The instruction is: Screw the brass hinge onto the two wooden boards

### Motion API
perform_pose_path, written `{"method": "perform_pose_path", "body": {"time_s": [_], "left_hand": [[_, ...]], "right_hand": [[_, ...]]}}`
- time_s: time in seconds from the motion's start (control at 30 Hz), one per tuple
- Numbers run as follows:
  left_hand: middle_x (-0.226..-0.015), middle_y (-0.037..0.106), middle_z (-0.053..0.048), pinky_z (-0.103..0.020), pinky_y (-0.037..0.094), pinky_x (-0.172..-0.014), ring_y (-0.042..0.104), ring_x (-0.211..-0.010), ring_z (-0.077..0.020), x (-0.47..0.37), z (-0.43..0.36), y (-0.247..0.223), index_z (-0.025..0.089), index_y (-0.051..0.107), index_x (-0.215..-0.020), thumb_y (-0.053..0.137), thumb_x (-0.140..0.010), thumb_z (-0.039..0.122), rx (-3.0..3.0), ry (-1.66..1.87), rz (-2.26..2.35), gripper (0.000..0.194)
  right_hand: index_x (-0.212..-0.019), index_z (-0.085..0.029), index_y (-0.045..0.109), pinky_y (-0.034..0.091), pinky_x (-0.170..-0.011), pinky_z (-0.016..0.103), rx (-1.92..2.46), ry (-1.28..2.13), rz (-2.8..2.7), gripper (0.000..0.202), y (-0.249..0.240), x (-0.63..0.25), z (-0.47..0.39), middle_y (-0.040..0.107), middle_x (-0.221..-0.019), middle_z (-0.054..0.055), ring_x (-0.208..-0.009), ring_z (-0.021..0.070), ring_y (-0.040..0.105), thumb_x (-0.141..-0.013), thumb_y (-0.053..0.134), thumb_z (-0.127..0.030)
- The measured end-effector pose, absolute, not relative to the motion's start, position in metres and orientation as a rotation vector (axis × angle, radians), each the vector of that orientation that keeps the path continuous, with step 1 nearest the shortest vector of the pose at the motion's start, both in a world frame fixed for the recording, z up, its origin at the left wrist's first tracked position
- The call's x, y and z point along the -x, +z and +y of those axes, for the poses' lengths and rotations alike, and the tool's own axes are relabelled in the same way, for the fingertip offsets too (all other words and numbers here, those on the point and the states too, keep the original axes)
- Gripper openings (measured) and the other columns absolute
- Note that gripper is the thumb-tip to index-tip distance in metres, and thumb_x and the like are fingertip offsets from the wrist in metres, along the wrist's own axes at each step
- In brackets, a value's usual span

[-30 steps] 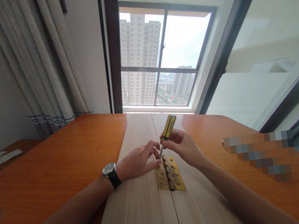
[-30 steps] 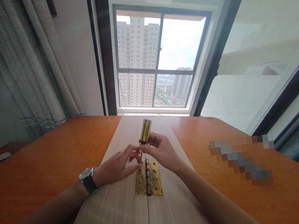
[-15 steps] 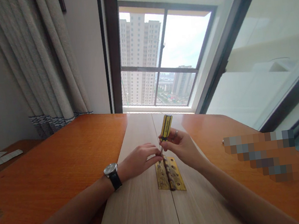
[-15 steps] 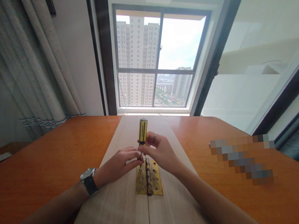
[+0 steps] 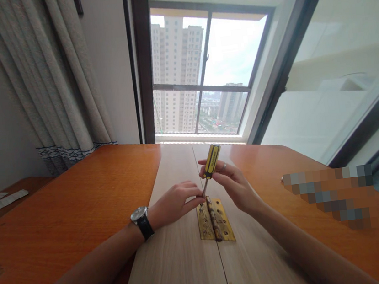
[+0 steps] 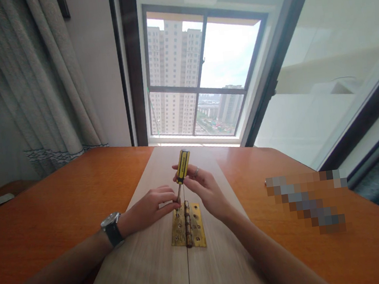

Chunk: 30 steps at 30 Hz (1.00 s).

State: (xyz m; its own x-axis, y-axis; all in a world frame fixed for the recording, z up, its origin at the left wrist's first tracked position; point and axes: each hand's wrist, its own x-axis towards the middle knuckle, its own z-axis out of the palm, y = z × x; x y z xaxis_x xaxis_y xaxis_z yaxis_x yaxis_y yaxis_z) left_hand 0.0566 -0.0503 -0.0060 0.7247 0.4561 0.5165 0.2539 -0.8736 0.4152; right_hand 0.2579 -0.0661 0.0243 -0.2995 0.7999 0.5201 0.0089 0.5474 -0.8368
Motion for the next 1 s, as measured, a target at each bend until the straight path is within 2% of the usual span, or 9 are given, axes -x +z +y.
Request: {"method": "perform_pose_path", "body": {"time_s": [0.17,0.3,0.4,0.53,0.7,0.87,1.0], "left_hand": [[-0.081,0.061,-0.004,-0.027,0.044,-0.077,0.057,-0.081,-0.0166,-0.0576,-0.0506,-0.0064,0.016,0.061,-0.082,0.049,-0.101,0.03,-2.615,0.911,0.579,0.026],[-0.082,0.062,-0.004,-0.027,0.045,-0.078,0.058,-0.082,-0.0166,-0.0584,-0.0513,-0.0068,0.016,0.061,-0.083,0.05,-0.1,0.026,-2.615,0.92,0.575,0.022],[-0.084,0.063,-0.004,-0.027,0.046,-0.079,0.059,-0.083,-0.0169,-0.0586,-0.0522,-0.0067,0.016,0.061,-0.084,0.051,-0.098,0.023,-2.602,0.918,0.568,0.019],[-0.091,0.066,-0.005,-0.028,0.046,-0.084,0.06,-0.091,-0.0179,-0.0583,-0.0532,-0.0055,0.016,0.063,-0.091,0.052,-0.098,0.024,-2.571,0.891,0.531,0.015],[-0.088,0.067,-0.004,-0.027,0.046,-0.083,0.061,-0.088,-0.0174,-0.0581,-0.0513,-0.0044,0.017,0.064,-0.085,0.057,-0.097,0.024,-2.525,0.885,0.536,0.015],[-0.085,0.068,-0.003,-0.028,0.046,-0.086,0.061,-0.09,-0.0176,-0.0574,-0.0495,-0.0037,0.017,0.066,-0.083,0.062,-0.094,0.021,-2.451,0.891,0.553,0.012],[-0.088,0.069,-0.004,-0.029,0.047,-0.087,0.062,-0.092,-0.0179,-0.0569,-0.0491,-0.004,0.017,0.067,-0.086,0.061,-0.094,0.021,-2.429,0.877,0.56,0.011]], "right_hand": [[-0.118,-0.029,0.067,0.048,-0.086,0.037,0.646,0.96,-1.632,0.033,0.0257,-0.2551,-0.0647,0.073,-0.106,0.004,-0.095,0.02,0.066,-0.086,0.072,-0.032],[-0.117,-0.029,0.065,0.048,-0.082,0.035,0.63,0.994,-1.603,0.037,0.0265,-0.2531,-0.0632,0.073,-0.098,0.002,-0.089,0.0185,0.065,-0.081,0.076,-0.03],[-0.112,-0.028,0.067,0.047,-0.079,0.032,0.659,0.939,-1.585,0.041,0.0261,-0.2529,-0.0616,0.07,-0.091,0.0,-0.084,0.0167,0.062,-0.073,0.082,-0.028],[-0.104,-0.026,0.07,0.046,-0.076,0.032,0.727,0.879,-1.561,0.042,0.0252,-0.253,-0.0598,0.068,-0.093,0.001,-0.081,0.0158,0.058,-0.066,0.086,-0.026],[-0.103,-0.026,0.071,0.048,-0.076,0.031,0.702,0.892,-1.581,0.036,0.0256,-0.2529,-0.0614,0.069,-0.092,0.001,-0.082,0.0162,0.06,-0.07,0.084,-0.033],[-0.115,-0.026,0.066,0.051,-0.088,0.039,0.627,0.995,-1.613,0.035,0.0265,-0.2541,-0.0647,0.074,-0.104,0.006,-0.098,0.0214,0.067,-0.083,0.073,-0.04],[-0.115,-0.026,0.065,0.053,-0.088,0.04,0.64,1.022,-1.605,0.037,0.0249,-0.2545,-0.0641,0.076,-0.099,0.005,-0.094,0.0211,0.069,-0.081,0.076,-0.036]]}}
